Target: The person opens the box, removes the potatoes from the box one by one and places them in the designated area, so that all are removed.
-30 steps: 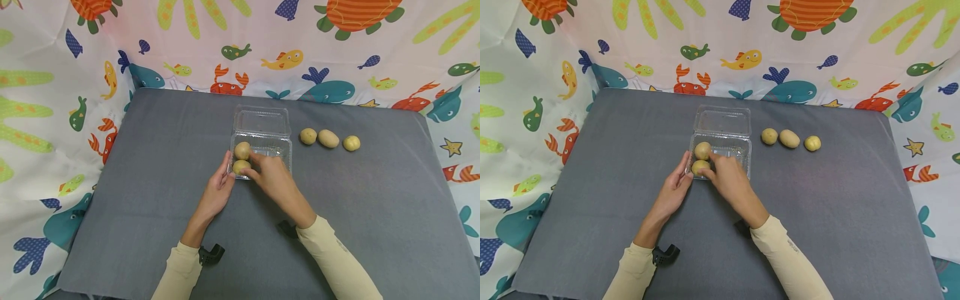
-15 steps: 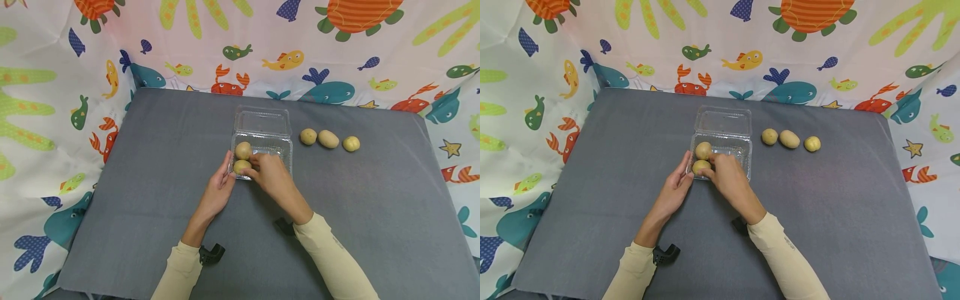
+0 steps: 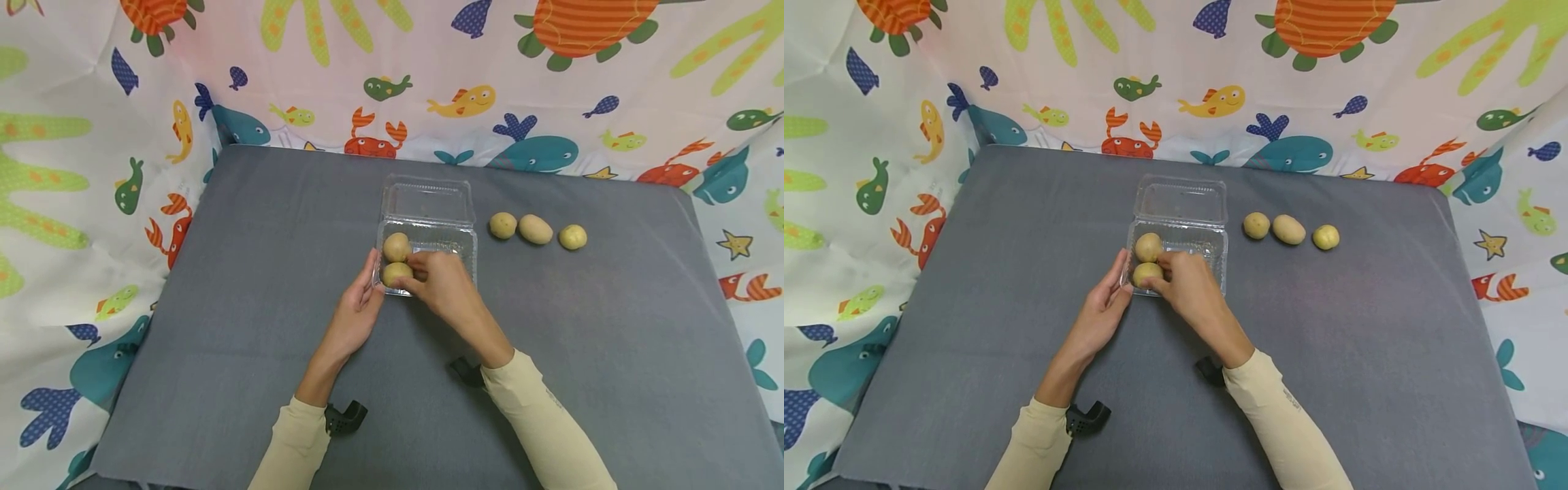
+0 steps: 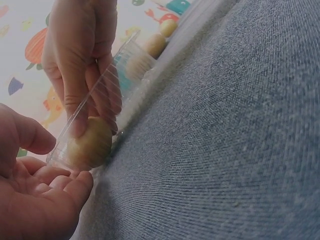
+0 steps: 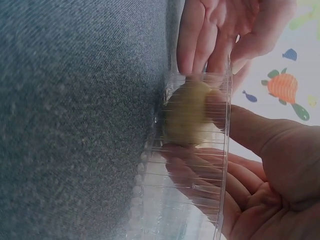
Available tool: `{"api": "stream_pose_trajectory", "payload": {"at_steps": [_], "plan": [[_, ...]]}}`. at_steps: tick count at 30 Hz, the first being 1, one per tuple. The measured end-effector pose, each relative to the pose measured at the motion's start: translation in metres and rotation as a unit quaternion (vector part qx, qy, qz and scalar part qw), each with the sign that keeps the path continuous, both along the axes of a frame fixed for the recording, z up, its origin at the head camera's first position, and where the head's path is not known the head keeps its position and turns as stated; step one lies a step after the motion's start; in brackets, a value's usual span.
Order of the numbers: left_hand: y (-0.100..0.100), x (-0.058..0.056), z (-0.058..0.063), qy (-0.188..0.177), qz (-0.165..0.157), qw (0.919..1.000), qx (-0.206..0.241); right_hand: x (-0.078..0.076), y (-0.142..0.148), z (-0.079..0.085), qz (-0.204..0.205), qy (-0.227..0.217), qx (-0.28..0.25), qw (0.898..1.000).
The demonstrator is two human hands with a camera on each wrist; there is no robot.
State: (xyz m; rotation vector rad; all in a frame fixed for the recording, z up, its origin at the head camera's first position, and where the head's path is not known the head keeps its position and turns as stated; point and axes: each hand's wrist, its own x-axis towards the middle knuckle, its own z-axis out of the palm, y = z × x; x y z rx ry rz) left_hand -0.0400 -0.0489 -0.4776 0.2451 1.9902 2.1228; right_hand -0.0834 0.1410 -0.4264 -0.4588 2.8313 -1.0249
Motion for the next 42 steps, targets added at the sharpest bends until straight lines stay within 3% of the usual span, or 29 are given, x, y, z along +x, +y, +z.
{"api": "stream_pose_trajectory", "payload": {"at_steps": [18,42], "plan": [[0.001,-0.001,-0.001,-0.002,0.000,0.9999,0.014,0.002,0.007,0.000,-0.004,0.009,-0.014,1.000],[0.000,-0.001,0.001,-0.001,0.001,1.0000,0.000,0.002,0.016,-0.001,-0.011,0.020,-0.044,0.999]]}}
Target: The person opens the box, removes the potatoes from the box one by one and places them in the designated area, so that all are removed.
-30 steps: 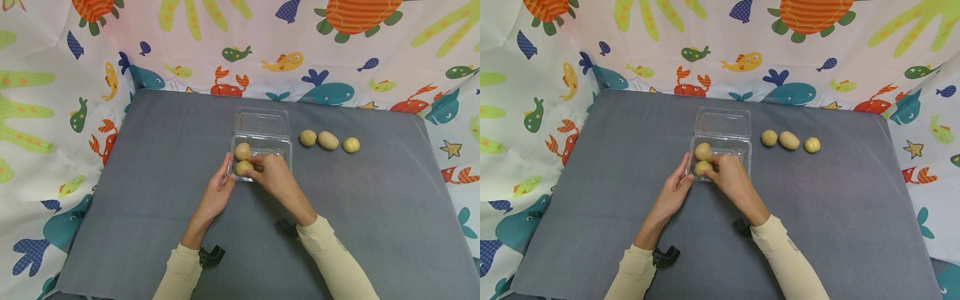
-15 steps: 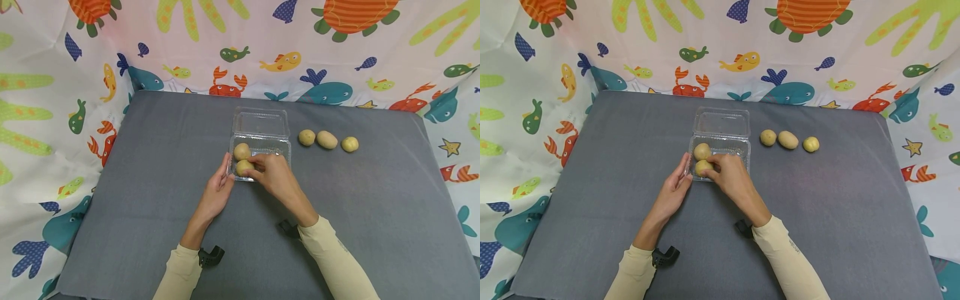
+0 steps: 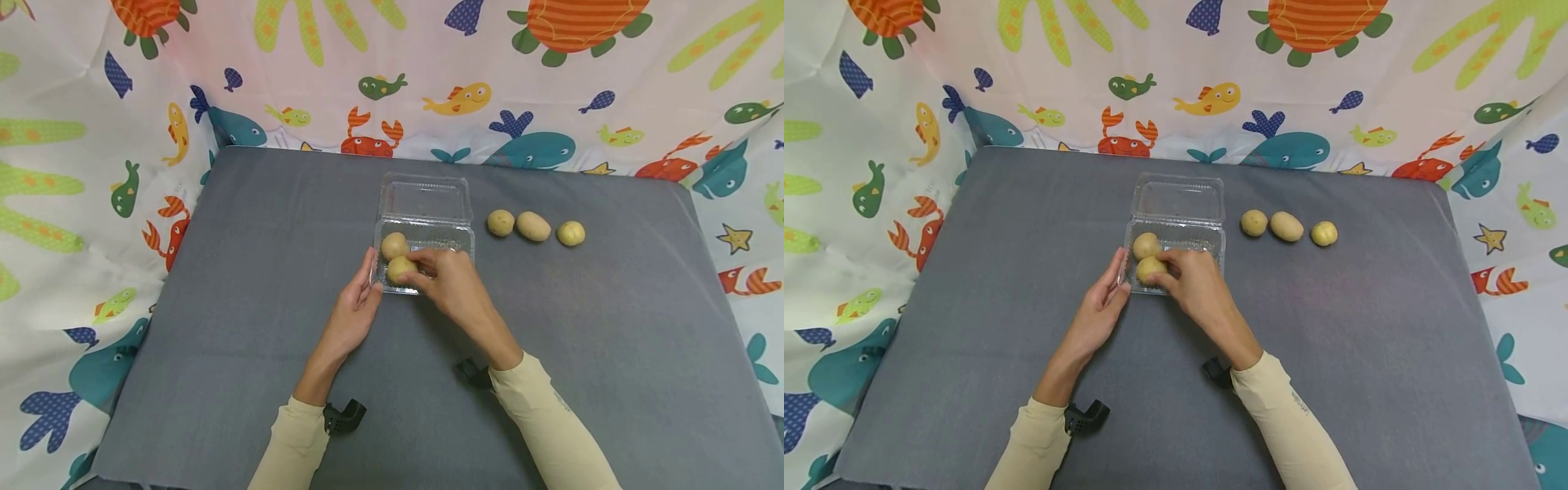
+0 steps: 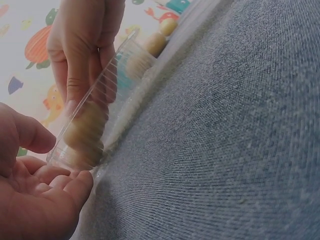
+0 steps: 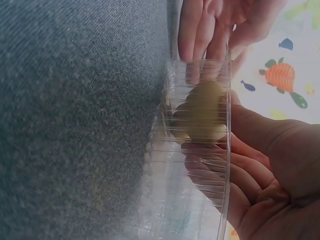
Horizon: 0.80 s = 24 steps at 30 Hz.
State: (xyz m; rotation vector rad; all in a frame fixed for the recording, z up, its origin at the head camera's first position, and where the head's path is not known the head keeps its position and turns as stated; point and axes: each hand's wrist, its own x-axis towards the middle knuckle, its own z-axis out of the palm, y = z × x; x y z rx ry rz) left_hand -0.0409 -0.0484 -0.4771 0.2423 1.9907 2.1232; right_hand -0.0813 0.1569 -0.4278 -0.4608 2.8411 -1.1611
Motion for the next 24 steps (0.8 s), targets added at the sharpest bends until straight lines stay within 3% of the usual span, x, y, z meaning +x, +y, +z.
{"api": "stream_pose_trajectory", "payload": {"at_steps": [24], "plan": [[0.0009,0.0006,0.0010,0.010,-0.003,0.9999,-0.003,0.0001,0.0098,0.0074,-0.030,0.026,-0.020,0.999]]}}
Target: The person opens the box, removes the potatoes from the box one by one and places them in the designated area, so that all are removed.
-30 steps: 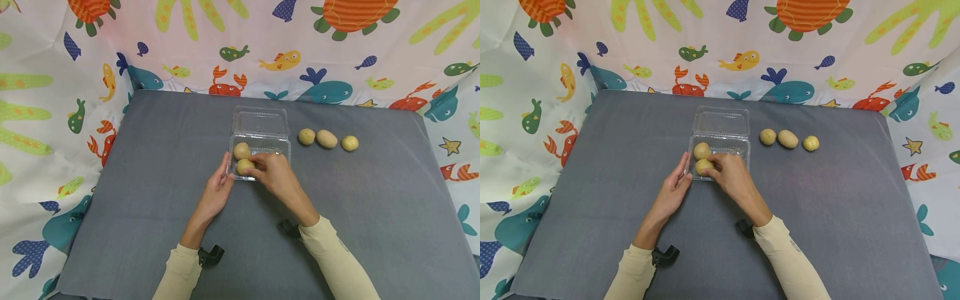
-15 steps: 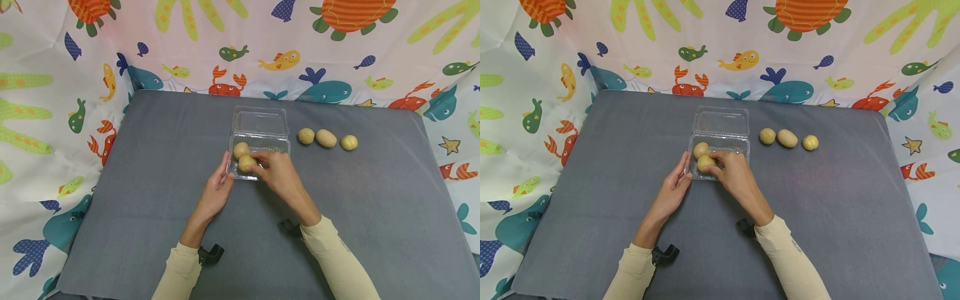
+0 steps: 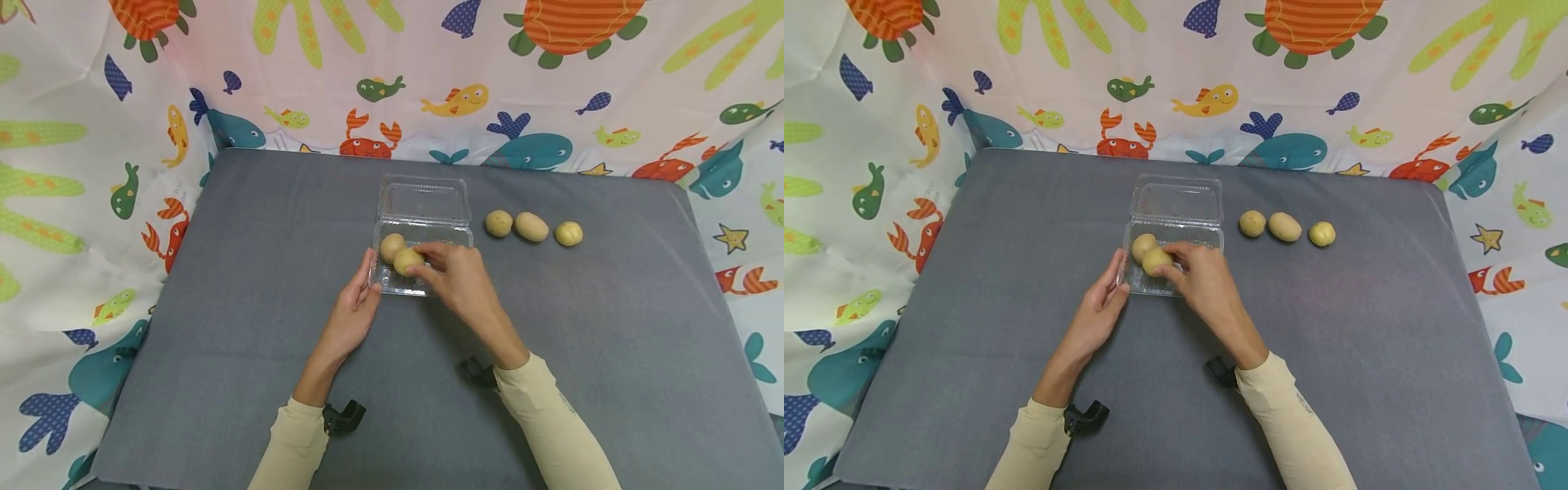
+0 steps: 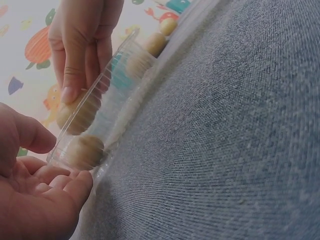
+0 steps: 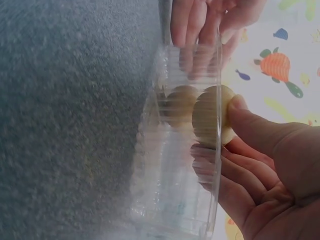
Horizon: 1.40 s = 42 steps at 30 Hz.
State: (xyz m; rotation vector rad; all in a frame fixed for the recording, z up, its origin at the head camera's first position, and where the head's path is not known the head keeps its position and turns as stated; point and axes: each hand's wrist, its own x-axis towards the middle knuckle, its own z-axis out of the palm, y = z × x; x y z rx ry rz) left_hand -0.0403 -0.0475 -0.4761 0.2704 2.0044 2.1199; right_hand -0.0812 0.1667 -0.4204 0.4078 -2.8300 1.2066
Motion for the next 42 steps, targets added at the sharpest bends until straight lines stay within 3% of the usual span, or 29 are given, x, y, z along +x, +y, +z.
{"api": "stream_pose_trajectory", "payload": {"at_steps": [19,42], "plan": [[0.000,0.003,0.001,-0.008,0.005,0.9999,0.004,-0.001,0.014,0.007,-0.027,0.027,-0.034,0.999],[0.000,0.001,0.001,-0.008,0.006,0.9999,0.004,-0.005,0.039,0.015,-0.090,0.029,-0.047,0.994]]}}
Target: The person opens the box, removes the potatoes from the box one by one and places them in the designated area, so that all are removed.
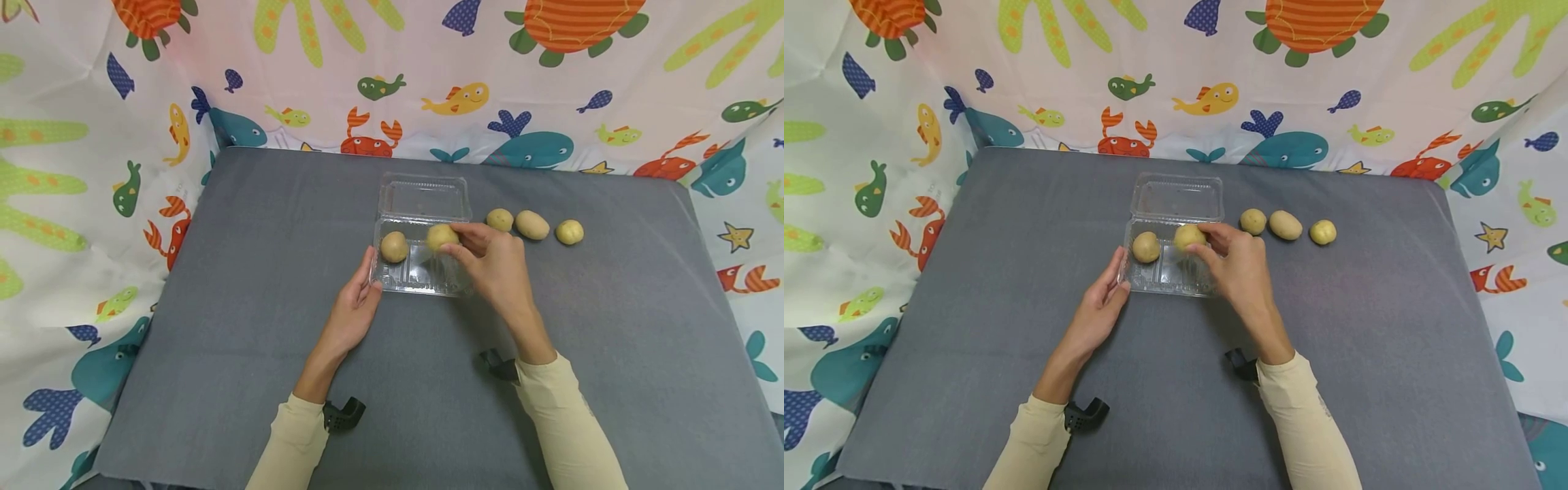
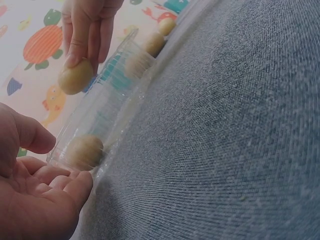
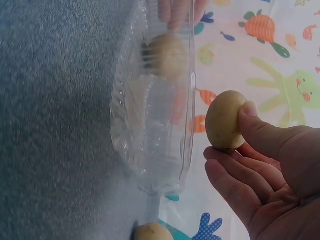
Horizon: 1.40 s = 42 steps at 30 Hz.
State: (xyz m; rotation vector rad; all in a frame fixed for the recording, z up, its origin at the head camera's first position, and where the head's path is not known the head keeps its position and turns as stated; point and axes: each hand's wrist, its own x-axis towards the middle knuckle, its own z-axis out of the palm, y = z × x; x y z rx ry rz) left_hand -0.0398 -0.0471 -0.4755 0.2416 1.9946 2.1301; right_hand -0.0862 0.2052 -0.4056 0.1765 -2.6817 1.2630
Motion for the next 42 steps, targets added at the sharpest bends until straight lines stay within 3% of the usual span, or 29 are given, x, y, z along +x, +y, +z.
{"api": "stream_pose_trajectory", "payload": {"at_steps": [16,29,42], "plan": [[0.000,0.001,0.001,0.008,-0.002,1.0000,-0.001,-0.002,0.024,0.000,-0.032,0.011,-0.037,0.999],[0.000,0.000,0.000,0.017,-0.001,0.9999,0.003,0.001,0.044,-0.005,-0.059,0.012,-0.033,0.998],[0.001,0.000,0.000,-0.003,0.004,1.0000,-0.004,0.004,0.059,-0.012,-0.074,0.015,-0.023,0.997]]}}
